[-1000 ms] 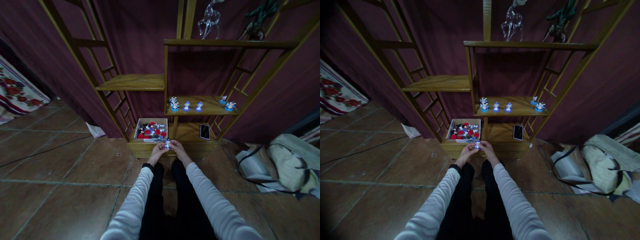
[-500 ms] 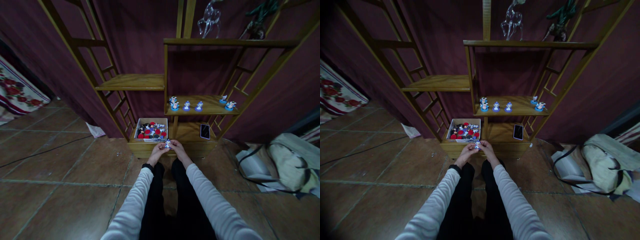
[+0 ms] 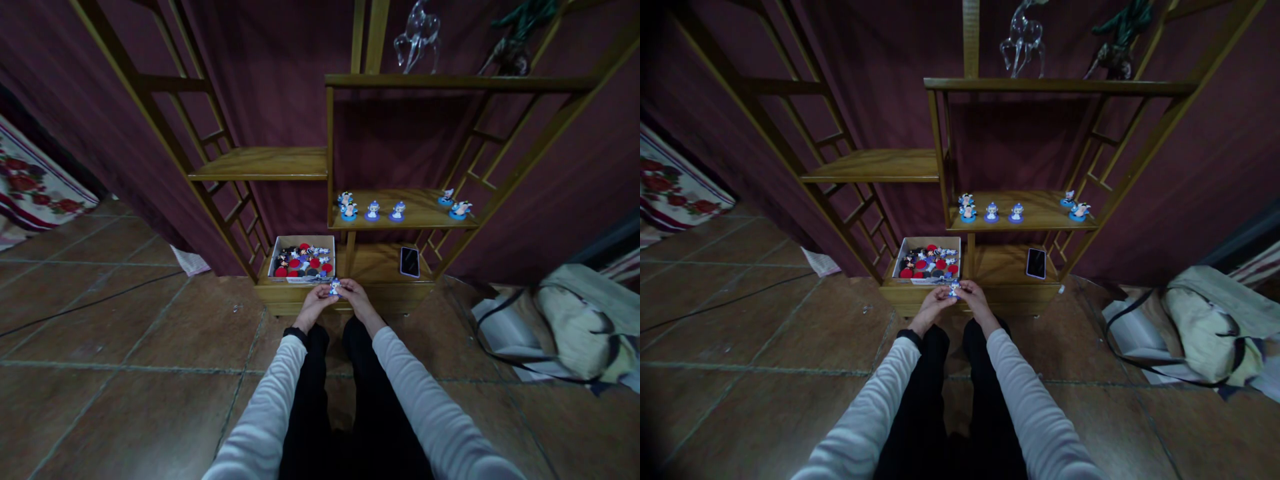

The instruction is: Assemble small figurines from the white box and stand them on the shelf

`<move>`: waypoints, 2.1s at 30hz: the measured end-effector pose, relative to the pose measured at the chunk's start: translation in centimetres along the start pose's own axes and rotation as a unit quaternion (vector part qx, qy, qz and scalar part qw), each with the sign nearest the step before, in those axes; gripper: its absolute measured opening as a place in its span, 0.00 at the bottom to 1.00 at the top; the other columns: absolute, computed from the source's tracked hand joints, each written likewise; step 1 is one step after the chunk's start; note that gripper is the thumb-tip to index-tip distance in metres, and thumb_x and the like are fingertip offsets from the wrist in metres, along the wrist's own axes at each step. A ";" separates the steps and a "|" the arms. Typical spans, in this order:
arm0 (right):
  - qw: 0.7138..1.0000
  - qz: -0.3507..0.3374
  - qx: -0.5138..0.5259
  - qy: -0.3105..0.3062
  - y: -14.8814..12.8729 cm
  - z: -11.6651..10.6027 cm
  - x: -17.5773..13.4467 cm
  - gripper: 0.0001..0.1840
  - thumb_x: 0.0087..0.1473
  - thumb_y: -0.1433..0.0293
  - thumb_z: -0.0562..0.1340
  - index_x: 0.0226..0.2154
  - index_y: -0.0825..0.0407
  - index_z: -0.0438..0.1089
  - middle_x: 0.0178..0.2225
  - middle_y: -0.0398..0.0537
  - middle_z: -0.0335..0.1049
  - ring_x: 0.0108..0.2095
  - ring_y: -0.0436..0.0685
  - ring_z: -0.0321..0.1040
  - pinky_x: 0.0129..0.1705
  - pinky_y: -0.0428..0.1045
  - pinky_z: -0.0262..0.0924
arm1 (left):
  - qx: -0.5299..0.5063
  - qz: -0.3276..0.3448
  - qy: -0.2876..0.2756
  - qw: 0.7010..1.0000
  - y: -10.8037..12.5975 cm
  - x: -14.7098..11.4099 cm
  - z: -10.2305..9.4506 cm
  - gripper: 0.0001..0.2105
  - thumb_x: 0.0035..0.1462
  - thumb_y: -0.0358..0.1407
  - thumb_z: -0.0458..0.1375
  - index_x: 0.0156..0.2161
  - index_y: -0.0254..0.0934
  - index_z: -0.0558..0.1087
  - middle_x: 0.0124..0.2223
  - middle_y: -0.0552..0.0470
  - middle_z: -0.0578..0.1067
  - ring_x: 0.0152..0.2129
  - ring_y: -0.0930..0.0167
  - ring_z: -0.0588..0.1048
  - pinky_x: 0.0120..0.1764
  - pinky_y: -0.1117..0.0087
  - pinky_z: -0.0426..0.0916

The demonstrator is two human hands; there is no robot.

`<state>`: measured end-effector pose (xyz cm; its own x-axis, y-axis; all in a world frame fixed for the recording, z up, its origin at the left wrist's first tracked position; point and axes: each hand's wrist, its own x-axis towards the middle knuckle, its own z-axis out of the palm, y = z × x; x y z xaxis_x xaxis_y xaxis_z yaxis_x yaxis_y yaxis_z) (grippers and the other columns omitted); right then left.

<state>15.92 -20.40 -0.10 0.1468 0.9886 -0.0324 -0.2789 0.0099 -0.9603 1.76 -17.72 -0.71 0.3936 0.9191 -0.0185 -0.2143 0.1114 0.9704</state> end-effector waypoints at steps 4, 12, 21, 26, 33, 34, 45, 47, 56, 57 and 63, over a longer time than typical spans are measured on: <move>1.000 -0.014 0.002 0.006 0.0 0.1 0.0 0.18 0.36 0.61 0.67 0.33 0.49 0.70 0.33 0.44 0.71 0.35 0.53 0.66 0.41 0.49 0.59 | 0.001 0.001 -0.006 1.000 0.0 0.0 0.0 0.20 0.34 0.35 0.68 0.36 0.35 0.70 0.35 0.51 0.76 0.35 0.69 0.74 0.45 0.64 0.64; 0.999 -0.025 -0.009 0.021 0.2 0.3 0.1 0.19 0.34 0.61 0.68 0.32 0.49 0.70 0.33 0.44 0.72 0.36 0.54 0.66 0.43 0.50 0.59 | 0.011 0.008 -0.006 1.000 -0.1 0.2 -0.1 0.19 0.34 0.35 0.68 0.36 0.34 0.70 0.35 0.51 0.76 0.33 0.71 0.73 0.44 0.65 0.64; 0.999 -0.032 0.004 0.004 0.4 0.2 0.1 0.18 0.36 0.61 0.67 0.34 0.49 0.71 0.34 0.45 0.73 0.37 0.55 0.68 0.44 0.51 0.59 | 0.048 0.015 0.041 0.998 0.2 0.0 0.4 0.20 0.32 0.34 0.68 0.34 0.34 0.68 0.32 0.52 0.75 0.29 0.73 0.73 0.40 0.67 0.66; 1.000 -0.023 0.000 0.000 0.3 0.3 0.0 0.19 0.38 0.60 0.66 0.35 0.50 0.72 0.35 0.46 0.73 0.38 0.55 0.67 0.45 0.51 0.59 | 0.084 0.035 0.065 0.994 0.0 0.1 0.5 0.19 0.33 0.33 0.68 0.33 0.35 0.67 0.30 0.54 0.73 0.27 0.74 0.72 0.37 0.69 0.67; 1.000 -0.018 -0.015 0.010 0.9 0.1 0.3 0.19 0.38 0.58 0.65 0.35 0.50 0.72 0.34 0.45 0.73 0.37 0.55 0.68 0.42 0.50 0.60 | 0.100 0.040 0.054 0.993 -0.2 0.2 0.4 0.19 0.33 0.33 0.68 0.32 0.35 0.66 0.29 0.54 0.73 0.27 0.74 0.71 0.37 0.69 0.66; 1.000 -0.018 -0.014 0.011 1.0 0.0 0.4 0.20 0.38 0.58 0.65 0.35 0.50 0.72 0.34 0.45 0.73 0.36 0.55 0.68 0.42 0.50 0.60 | 0.100 0.039 0.052 0.993 -0.2 0.2 0.4 0.19 0.33 0.33 0.68 0.32 0.35 0.66 0.30 0.54 0.73 0.28 0.74 0.71 0.37 0.69 0.66; 1.000 -0.011 -0.021 0.017 1.4 -0.5 0.8 0.18 0.38 0.58 0.65 0.34 0.49 0.72 0.33 0.44 0.73 0.33 0.54 0.68 0.36 0.49 0.62 | 0.060 0.010 0.040 0.997 0.8 -0.2 0.8 0.18 0.32 0.35 0.69 0.31 0.35 0.69 0.31 0.52 0.75 0.30 0.71 0.73 0.41 0.66 0.66; 1.000 -0.006 -0.019 0.020 1.3 -0.7 0.7 0.18 0.38 0.58 0.65 0.34 0.49 0.72 0.33 0.44 0.73 0.33 0.54 0.68 0.35 0.49 0.63 | 0.043 0.000 0.029 0.999 0.9 -0.2 0.8 0.19 0.32 0.35 0.69 0.33 0.35 0.70 0.32 0.51 0.76 0.31 0.70 0.74 0.42 0.65 0.66; 0.999 0.009 -0.014 0.043 0.5 -0.5 0.3 0.20 0.37 0.57 0.65 0.34 0.50 0.72 0.34 0.45 0.73 0.32 0.53 0.68 0.35 0.49 0.64 | -0.014 -0.055 -0.013 0.998 0.5 -0.2 0.2 0.21 0.37 0.36 0.67 0.39 0.32 0.72 0.38 0.46 0.77 0.34 0.69 0.75 0.42 0.66 0.66; 0.999 0.007 -0.014 0.044 0.5 -0.5 0.3 0.19 0.37 0.57 0.65 0.33 0.50 0.72 0.34 0.45 0.73 0.33 0.53 0.68 0.36 0.49 0.64 | -0.014 -0.053 -0.010 0.998 0.5 -0.2 0.2 0.20 0.37 0.36 0.67 0.39 0.32 0.72 0.37 0.46 0.77 0.34 0.69 0.75 0.42 0.65 0.66; 1.000 0.014 -0.012 0.023 0.5 -0.3 0.2 0.20 0.36 0.57 0.66 0.33 0.50 0.72 0.34 0.45 0.73 0.35 0.54 0.68 0.39 0.50 0.62 | 0.013 -0.008 0.030 0.999 0.6 -0.1 0.4 0.20 0.35 0.37 0.68 0.37 0.34 0.71 0.36 0.48 0.77 0.33 0.69 0.74 0.42 0.65 0.67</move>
<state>16.11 -20.22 -0.70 0.1826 0.9806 -0.0715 -0.2609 -0.0218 -0.9651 2.00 -17.88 0.01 0.3415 0.9387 -0.0469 -0.1850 0.1161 0.9759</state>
